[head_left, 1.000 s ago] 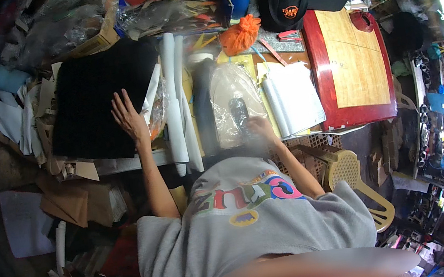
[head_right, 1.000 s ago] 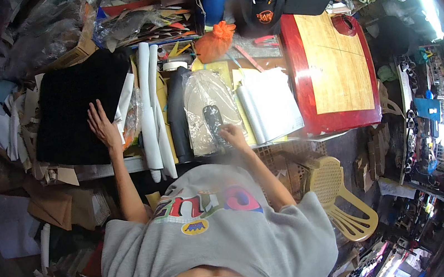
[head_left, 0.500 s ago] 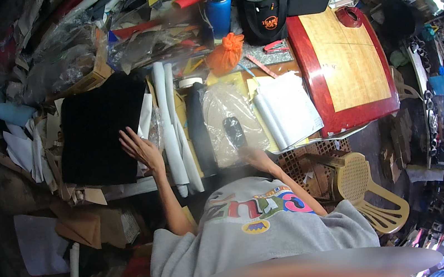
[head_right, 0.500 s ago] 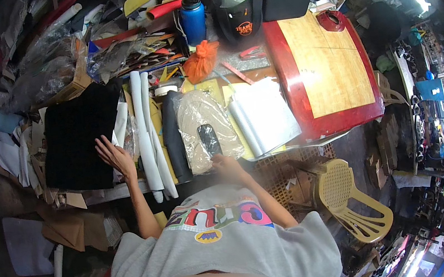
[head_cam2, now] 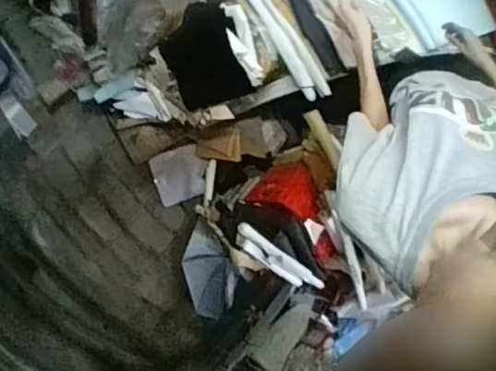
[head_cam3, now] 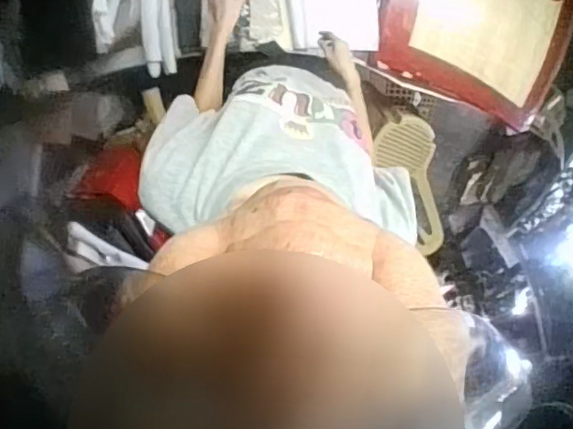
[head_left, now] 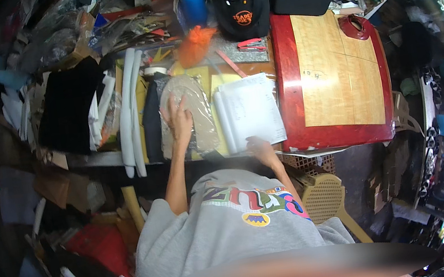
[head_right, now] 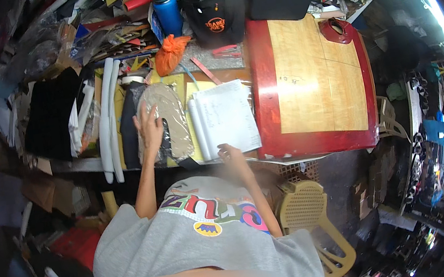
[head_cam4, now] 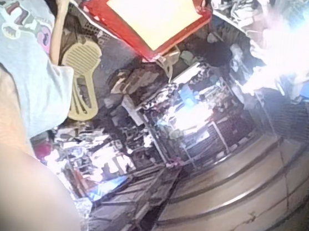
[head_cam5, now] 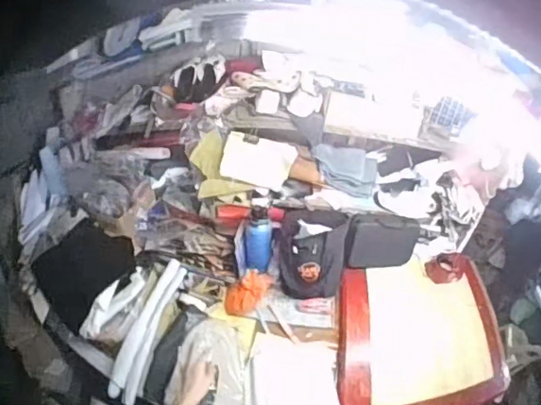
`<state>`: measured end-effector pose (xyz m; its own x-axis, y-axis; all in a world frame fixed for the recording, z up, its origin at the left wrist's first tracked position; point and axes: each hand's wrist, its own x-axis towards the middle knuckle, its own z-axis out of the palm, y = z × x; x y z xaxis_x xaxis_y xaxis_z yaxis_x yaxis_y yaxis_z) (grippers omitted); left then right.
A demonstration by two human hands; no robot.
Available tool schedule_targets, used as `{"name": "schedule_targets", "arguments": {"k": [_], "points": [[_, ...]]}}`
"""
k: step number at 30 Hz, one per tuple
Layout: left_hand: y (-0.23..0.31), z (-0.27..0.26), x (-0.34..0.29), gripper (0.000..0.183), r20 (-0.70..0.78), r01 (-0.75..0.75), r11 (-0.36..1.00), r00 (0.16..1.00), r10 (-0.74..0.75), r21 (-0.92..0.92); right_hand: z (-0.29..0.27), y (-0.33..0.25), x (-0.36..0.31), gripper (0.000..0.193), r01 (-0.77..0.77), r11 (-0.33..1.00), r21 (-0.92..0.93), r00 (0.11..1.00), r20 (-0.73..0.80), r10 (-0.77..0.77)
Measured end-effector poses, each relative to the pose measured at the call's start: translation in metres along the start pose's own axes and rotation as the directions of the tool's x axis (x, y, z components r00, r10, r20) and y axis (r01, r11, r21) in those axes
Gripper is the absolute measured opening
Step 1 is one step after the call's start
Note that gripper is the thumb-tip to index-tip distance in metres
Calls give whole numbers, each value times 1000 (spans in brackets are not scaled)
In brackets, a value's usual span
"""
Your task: The person walks through a cluttered workshop carrying a roll of white material, then places it on a table. They open a green notebook, flip pages, and write with a pen. They then handle a yellow notepad and sort through stacks of rolled materials and papers on the table.
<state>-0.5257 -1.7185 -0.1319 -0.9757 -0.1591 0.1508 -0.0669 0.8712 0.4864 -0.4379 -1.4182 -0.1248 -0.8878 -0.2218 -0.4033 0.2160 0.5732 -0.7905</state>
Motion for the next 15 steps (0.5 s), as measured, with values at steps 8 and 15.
{"name": "schedule_targets", "arguments": {"k": [8,15], "points": [[130,23,-45,36,341,-167,981,932,125,98,-123,79,-43,31,-63,996,65,990,-125,71],[154,38,-53,48,427,-242,961,889,164,135,-148,91,-30,29,1,987,164,988,-154,24]]}}
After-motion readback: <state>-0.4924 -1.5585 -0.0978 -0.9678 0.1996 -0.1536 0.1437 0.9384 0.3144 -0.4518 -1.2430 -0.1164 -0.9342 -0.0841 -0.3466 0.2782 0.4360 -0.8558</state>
